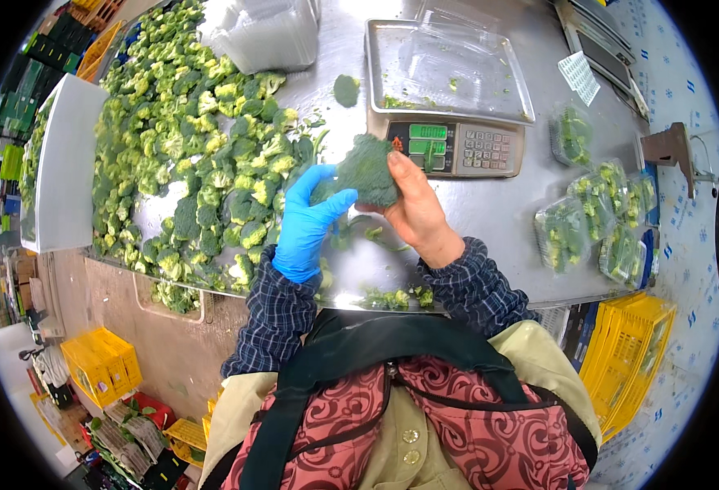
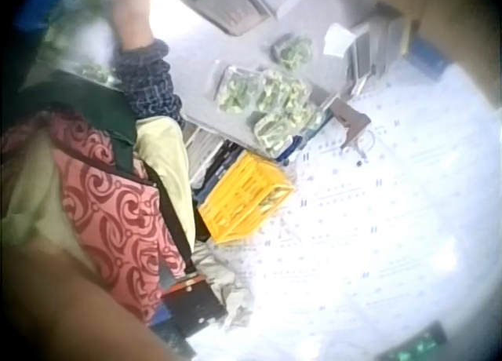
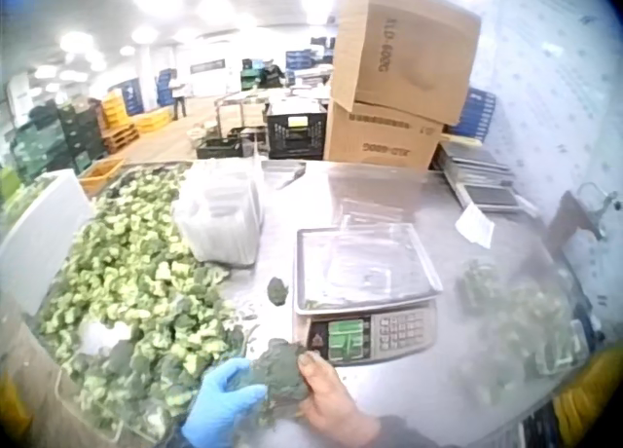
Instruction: The person sorts through broccoli florets on a metal table and places them into plastic containers on a scale to reach a specific weight.
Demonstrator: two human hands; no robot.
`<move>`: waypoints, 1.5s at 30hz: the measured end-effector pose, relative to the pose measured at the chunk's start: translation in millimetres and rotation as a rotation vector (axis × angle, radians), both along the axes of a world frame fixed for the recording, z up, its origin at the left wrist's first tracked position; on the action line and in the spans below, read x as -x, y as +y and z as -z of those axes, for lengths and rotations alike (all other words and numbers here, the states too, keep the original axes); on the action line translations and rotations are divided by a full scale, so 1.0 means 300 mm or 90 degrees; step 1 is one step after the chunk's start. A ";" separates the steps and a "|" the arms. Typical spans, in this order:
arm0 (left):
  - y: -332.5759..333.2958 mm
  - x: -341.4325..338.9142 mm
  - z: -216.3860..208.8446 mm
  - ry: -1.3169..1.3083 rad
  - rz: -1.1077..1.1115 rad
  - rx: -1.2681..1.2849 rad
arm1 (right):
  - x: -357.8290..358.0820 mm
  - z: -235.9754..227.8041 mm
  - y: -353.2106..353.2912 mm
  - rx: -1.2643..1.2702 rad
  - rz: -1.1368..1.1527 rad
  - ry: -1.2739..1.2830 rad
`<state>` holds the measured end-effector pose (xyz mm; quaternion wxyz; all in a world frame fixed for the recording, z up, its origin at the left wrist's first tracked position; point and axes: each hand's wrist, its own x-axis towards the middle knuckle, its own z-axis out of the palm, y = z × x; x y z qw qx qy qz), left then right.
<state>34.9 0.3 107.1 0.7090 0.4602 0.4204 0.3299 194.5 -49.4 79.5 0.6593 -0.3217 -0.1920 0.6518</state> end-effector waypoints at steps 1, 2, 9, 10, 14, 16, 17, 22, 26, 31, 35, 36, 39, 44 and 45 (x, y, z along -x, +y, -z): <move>0.006 -0.016 -0.008 -0.018 -0.010 0.022 | -0.004 -0.020 -0.004 0.039 0.010 -0.054; 0.010 -0.027 -0.017 -0.052 0.013 0.034 | -0.018 -0.020 -0.004 0.037 0.005 0.003; 0.071 -0.138 0.004 -0.582 0.104 0.201 | -0.286 -0.034 0.034 -0.200 -0.154 0.438; 0.110 -0.169 -0.003 -0.559 0.109 0.171 | -0.350 -0.076 0.053 -0.213 -0.094 0.472; 0.282 -0.372 -0.082 -0.419 0.103 0.044 | -0.579 -0.162 0.134 -0.133 0.282 -0.367; 0.362 -0.499 -0.075 -0.300 0.057 -0.053 | -0.676 -0.102 0.204 -0.044 0.283 -0.690; 0.406 -0.569 -0.049 -0.263 0.097 -0.066 | -0.706 -0.072 0.207 -0.039 0.308 -0.814; 0.485 -0.928 0.164 -0.080 -0.010 -0.304 | -0.761 0.026 0.289 -0.042 0.343 -1.172; 0.427 -0.867 0.068 0.263 -0.012 -0.438 | -0.713 0.016 0.302 -0.050 0.238 -1.257; 0.417 -0.544 0.109 0.050 -0.178 -0.572 | -0.710 -0.032 0.235 -0.112 0.207 -1.309; 0.475 0.064 0.244 0.199 -0.350 -0.533 | -0.627 -0.100 0.147 -0.074 0.252 -1.150; 0.468 0.225 0.255 0.343 -0.371 -0.571 | -0.600 -0.105 0.134 -0.064 0.257 -1.138; 0.445 0.668 0.327 0.747 -0.396 -0.471 | -0.489 -0.080 0.143 -0.103 0.182 -1.061; 0.465 0.897 0.457 0.898 -0.207 -0.224 | -0.199 -0.079 0.220 -0.192 0.031 -1.037; 0.470 0.931 0.469 0.842 -0.211 -0.215 | -0.150 -0.076 0.234 -0.214 0.018 -1.024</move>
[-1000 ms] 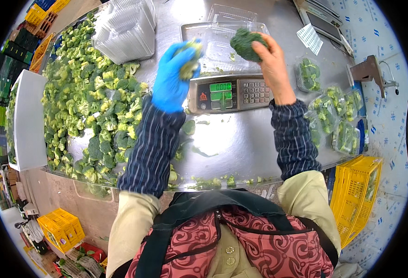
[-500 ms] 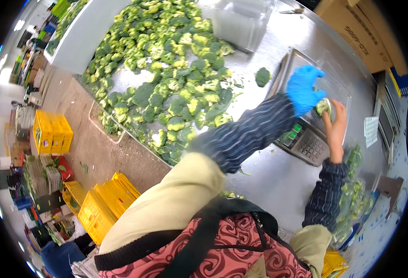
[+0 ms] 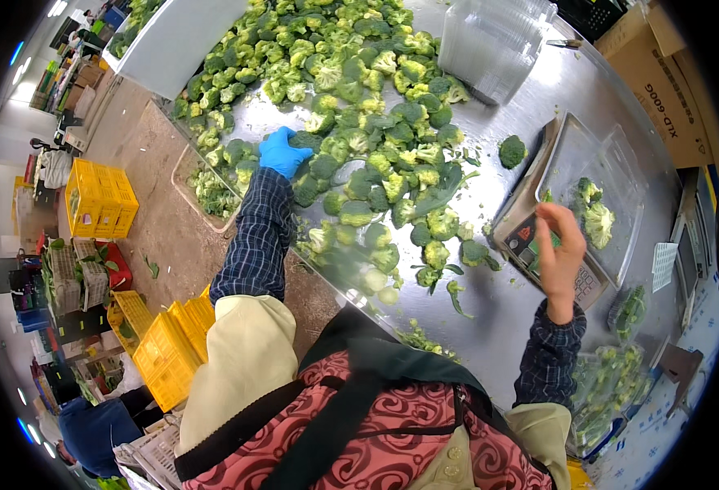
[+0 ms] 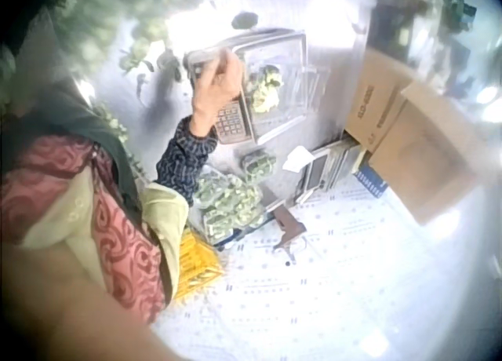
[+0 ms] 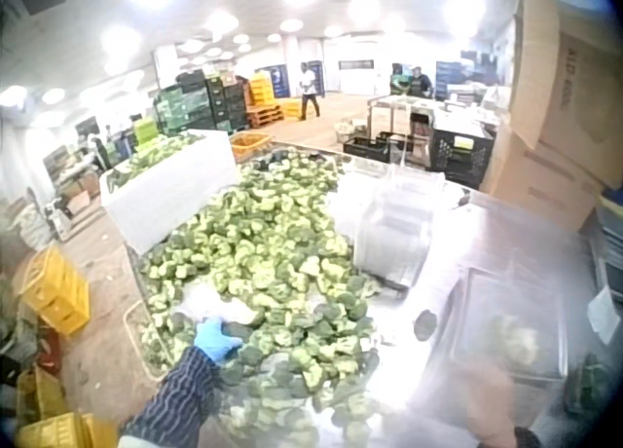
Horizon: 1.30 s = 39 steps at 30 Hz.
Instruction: The person sorts through broccoli florets on a metal table and places them into plastic containers on a scale to reach a specific weight.
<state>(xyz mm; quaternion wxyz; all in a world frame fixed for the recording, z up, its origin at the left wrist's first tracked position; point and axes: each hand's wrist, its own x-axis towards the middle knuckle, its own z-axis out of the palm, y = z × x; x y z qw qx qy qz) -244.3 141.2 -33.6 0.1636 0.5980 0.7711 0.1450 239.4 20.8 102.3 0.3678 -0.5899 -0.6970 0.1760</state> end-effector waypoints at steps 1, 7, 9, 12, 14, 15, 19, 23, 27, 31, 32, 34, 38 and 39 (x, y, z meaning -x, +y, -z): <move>0.003 0.026 0.001 -0.055 0.006 0.000 | 0.046 0.002 0.010 -0.005 -0.022 0.010; -0.146 -0.008 -0.175 -0.951 0.000 -0.137 | 0.247 0.016 0.018 0.075 -0.108 0.110; -0.205 -0.101 -0.245 -1.158 0.003 -0.044 | 0.305 -0.011 0.025 0.182 -0.111 0.214; -0.249 -0.246 -0.266 -1.374 0.089 0.192 | 0.367 -0.044 0.060 0.159 -0.245 0.204; -0.297 -0.350 -0.282 -1.307 0.142 0.284 | 0.405 -0.064 0.087 0.150 -0.317 0.269; -0.317 -0.399 -0.286 -1.183 0.146 0.284 | 0.417 -0.087 0.097 0.172 -0.355 0.294; -0.341 -0.512 -0.330 -0.558 0.558 0.076 | 0.390 -0.069 0.106 0.233 -0.398 0.317; -0.336 -0.600 -0.407 -1.404 0.074 0.458 | 0.323 -0.020 0.076 0.349 -0.281 0.469; -0.358 -0.665 -0.399 -1.146 0.226 0.282 | 0.293 0.040 0.060 0.336 -0.235 0.473; -0.379 -0.712 -0.385 -1.003 0.179 0.175 | 0.263 0.056 0.026 0.255 -0.170 0.368; -0.383 -0.722 -0.395 -0.969 0.184 0.155 | 0.254 0.058 0.016 0.253 -0.164 0.361; -0.407 -0.741 -0.405 -0.919 0.168 0.132 | 0.248 0.053 -0.007 0.245 -0.128 0.311; -0.391 -0.792 -0.384 -0.818 0.219 0.006 | 0.253 0.069 -0.030 0.117 -0.020 0.228; -0.392 -0.813 -0.390 -0.774 0.240 -0.042 | 0.255 0.067 -0.036 0.096 0.002 0.264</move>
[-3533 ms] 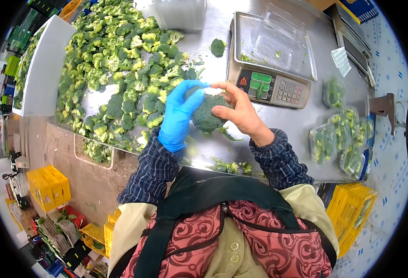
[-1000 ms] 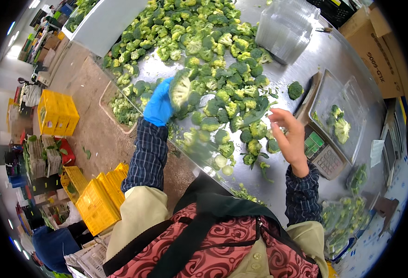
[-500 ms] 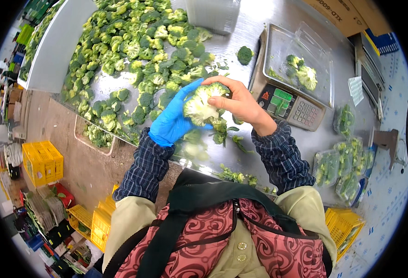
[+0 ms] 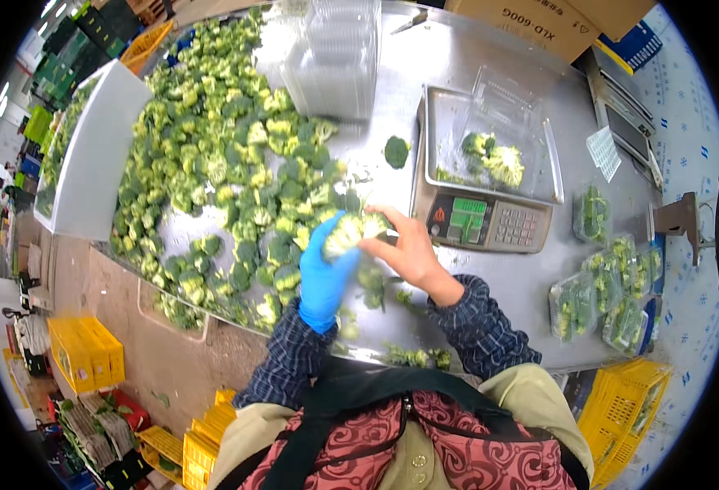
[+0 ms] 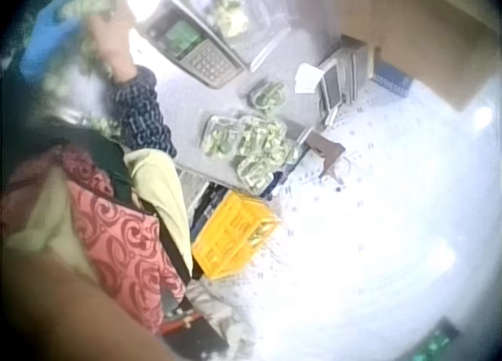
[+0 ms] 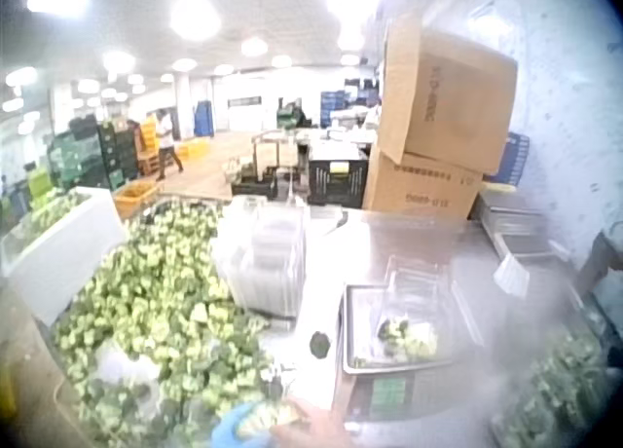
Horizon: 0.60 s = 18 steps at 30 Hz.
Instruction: The person sorts through broccoli florets on a metal table and places them into plastic containers on a scale to reach a specific weight.
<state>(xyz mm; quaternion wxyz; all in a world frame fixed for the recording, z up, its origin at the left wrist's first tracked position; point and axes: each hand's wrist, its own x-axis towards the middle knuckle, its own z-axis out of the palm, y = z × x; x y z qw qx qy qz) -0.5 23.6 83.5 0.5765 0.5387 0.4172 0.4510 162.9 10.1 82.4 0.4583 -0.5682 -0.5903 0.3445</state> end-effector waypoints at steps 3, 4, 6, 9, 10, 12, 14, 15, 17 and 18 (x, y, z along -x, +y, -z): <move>-0.001 -0.045 -0.012 0.030 -0.035 -0.033 | -0.015 -0.101 -0.006 0.119 0.017 0.089; -0.007 -0.057 -0.018 0.037 -0.043 -0.052 | -0.017 -0.105 -0.026 0.149 0.032 0.102; -0.001 -0.097 -0.042 0.050 -0.049 -0.088 | -0.034 -0.055 -0.012 -0.002 0.080 0.014; 0.003 -0.150 -0.036 0.041 -0.046 -0.072 | -0.066 -0.028 -0.007 -0.113 0.161 -0.040; 0.005 -0.175 -0.056 0.037 -0.042 -0.056 | -0.081 -0.039 -0.012 -0.136 0.194 -0.085; 0.033 -0.227 -0.013 0.128 -0.031 -0.207 | -0.116 -0.048 -0.033 -0.154 0.246 -0.117; 0.066 -0.289 -0.008 0.142 -0.009 -0.283 | -0.145 -0.051 -0.053 -0.151 0.278 -0.090; 0.085 -0.330 -0.018 0.113 0.011 -0.281 | -0.180 -0.060 -0.058 -0.185 0.308 -0.089; 0.138 -0.422 -0.055 0.048 0.050 -0.237 | -0.295 -0.104 -0.070 -0.157 0.358 -0.076; 0.157 -0.468 -0.130 0.039 0.066 -0.219 | -0.365 -0.133 -0.076 -0.117 0.371 -0.056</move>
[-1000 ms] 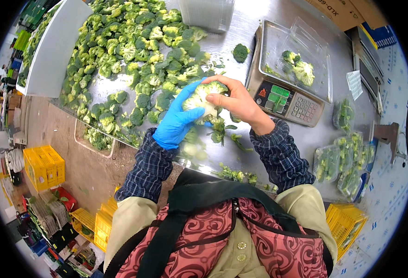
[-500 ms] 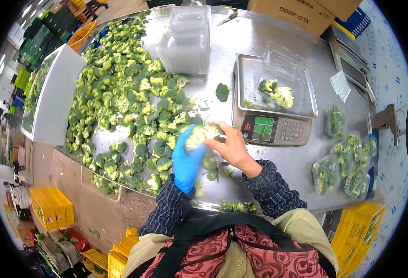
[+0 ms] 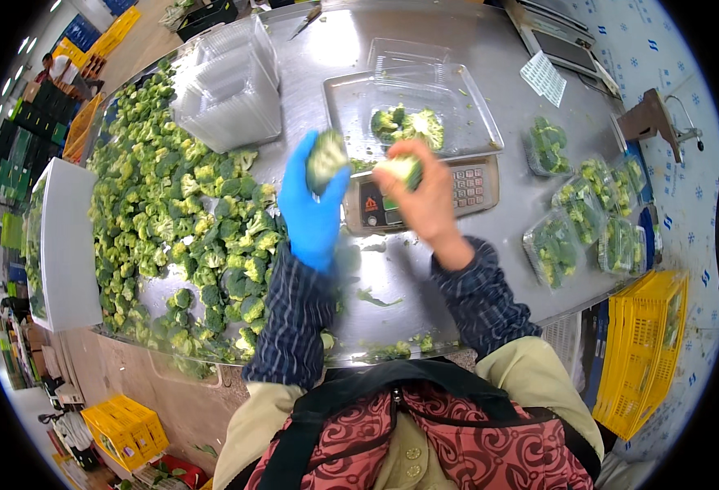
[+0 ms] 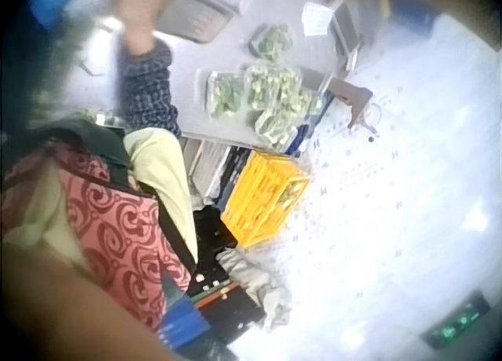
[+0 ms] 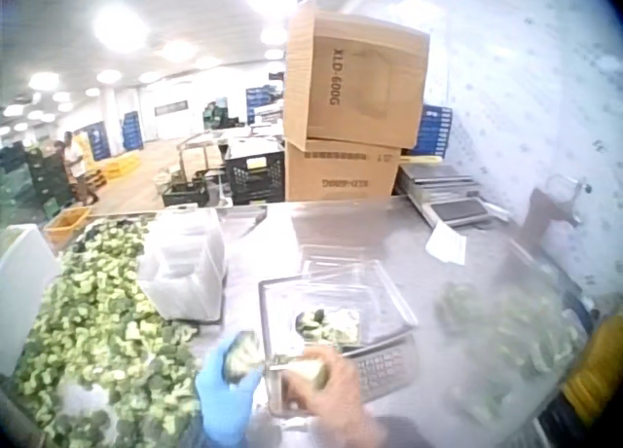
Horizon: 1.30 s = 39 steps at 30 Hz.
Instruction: The person sorts through broccoli florets on a metal table and places them into plastic containers on a scale to reach a specific weight.
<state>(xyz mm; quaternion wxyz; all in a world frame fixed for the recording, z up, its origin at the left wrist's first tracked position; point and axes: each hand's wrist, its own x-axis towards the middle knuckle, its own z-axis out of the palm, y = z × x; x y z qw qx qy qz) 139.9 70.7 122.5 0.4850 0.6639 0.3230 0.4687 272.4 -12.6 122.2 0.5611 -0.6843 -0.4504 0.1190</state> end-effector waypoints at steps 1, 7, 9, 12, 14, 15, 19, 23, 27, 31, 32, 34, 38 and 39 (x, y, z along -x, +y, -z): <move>0.031 -0.052 -0.020 -0.044 0.021 0.035 | -0.065 -0.032 -0.005 -0.002 0.017 0.031; 0.243 -0.320 -0.030 -0.104 0.132 0.051 | -0.364 -0.051 0.104 0.011 0.107 -0.167; 0.386 -0.414 0.139 0.087 0.035 -0.309 | -0.429 0.032 0.165 -0.128 0.094 -0.334; 0.319 -0.520 0.138 0.502 0.095 -0.407 | -0.582 0.182 0.159 0.146 0.062 -0.360; 0.301 -0.482 0.107 0.477 0.150 -0.382 | -0.503 0.118 0.152 0.191 -0.066 -0.374; 0.277 -0.464 0.036 0.499 0.215 -0.317 | -0.480 0.104 0.160 0.172 -0.064 -0.381; 0.322 -0.529 0.090 0.528 0.235 -0.266 | -0.519 0.178 0.184 0.203 -0.024 -0.467; 0.324 -0.685 0.251 0.585 0.050 -0.326 | -0.577 0.248 0.209 0.298 -0.025 -0.609; 0.313 -0.660 0.211 0.588 0.054 -0.326 | -0.552 0.208 0.192 0.278 -0.067 -0.559; 0.257 -0.405 0.079 0.262 -0.139 -0.325 | -0.480 0.102 0.164 0.084 -0.046 -0.359; 0.232 -0.279 0.019 0.193 -0.044 -0.255 | -0.447 0.082 0.111 0.077 -0.007 -0.287; 0.228 -0.101 0.190 0.148 -0.196 -0.299 | -0.321 0.060 0.043 0.074 -0.049 -0.191; 0.122 0.514 0.377 0.339 -0.308 -0.107 | -0.063 0.145 0.005 0.108 -0.226 -0.148; 0.094 0.633 0.365 0.494 -0.278 -0.059 | 0.015 0.156 0.008 0.140 -0.272 -0.176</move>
